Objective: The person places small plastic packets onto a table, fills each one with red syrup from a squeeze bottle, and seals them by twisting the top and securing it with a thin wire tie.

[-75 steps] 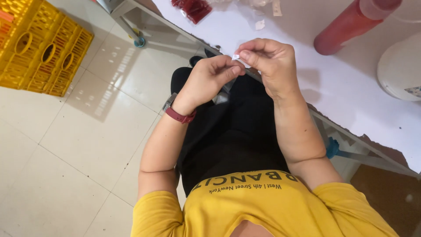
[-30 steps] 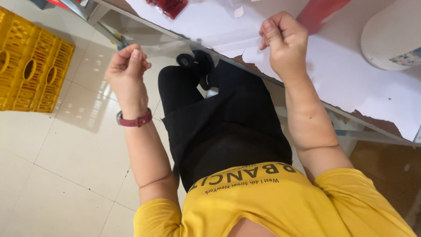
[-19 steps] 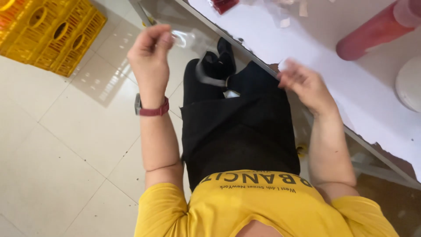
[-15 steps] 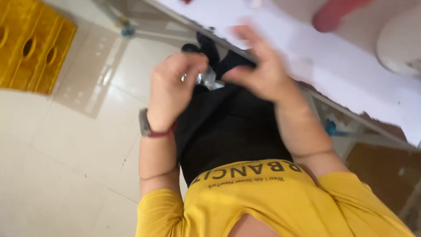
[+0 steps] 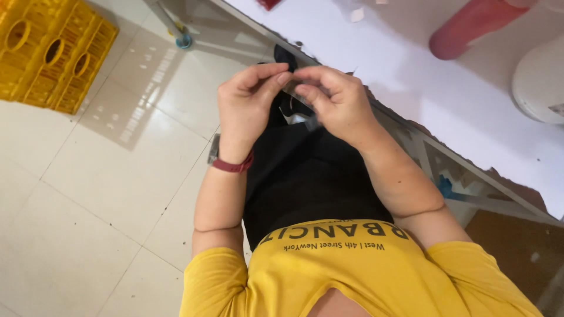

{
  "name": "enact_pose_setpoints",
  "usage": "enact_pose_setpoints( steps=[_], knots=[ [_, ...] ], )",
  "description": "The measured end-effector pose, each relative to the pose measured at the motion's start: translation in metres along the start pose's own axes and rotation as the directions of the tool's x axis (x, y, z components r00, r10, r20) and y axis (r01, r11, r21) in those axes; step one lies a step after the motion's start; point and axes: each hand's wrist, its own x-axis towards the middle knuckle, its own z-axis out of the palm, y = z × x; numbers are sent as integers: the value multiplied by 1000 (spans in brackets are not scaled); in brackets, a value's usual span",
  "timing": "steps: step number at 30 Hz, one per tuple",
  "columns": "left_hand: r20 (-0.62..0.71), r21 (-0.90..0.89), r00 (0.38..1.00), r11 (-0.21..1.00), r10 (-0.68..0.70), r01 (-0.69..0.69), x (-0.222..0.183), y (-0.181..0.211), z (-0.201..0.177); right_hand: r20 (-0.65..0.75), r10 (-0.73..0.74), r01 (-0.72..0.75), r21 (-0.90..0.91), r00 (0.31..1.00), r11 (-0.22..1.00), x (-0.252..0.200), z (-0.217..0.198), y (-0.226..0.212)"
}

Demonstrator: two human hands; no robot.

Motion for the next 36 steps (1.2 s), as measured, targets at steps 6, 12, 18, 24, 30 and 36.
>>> enact_pose_setpoints(
  steps=[6, 12, 18, 24, 30, 36],
  knots=[
    [-52, 39, 998, 999, 29, -27, 5, -10, 2, -20, 30, -30, 22, 999, 999, -2, 4, 27],
    [-106, 424, 974, 895, 198, -136, 9, -22, 6, -13, -2, 2, 37, 1000, 999, -1, 3, 59],
    [220, -316, 944, 898, -245, 307, 23, -31, 8, -109, 42, -27, 133, 993, 991, 6, 13, 62],
    [0, -416, 956, 869, -295, 268, 23, -30, 0, -122, 144, -122, 176, 982, 977, 9, 13, 55],
    [-113, -368, 976, 920, -188, 135, 23, -26, -9, -68, 98, -75, 281, 993, 957, 1, 10, 72],
    [-123, -42, 991, 998, -45, 40, 24, -12, -20, 39, -89, 82, 145, 995, 986, 12, -11, 60]
  ],
)
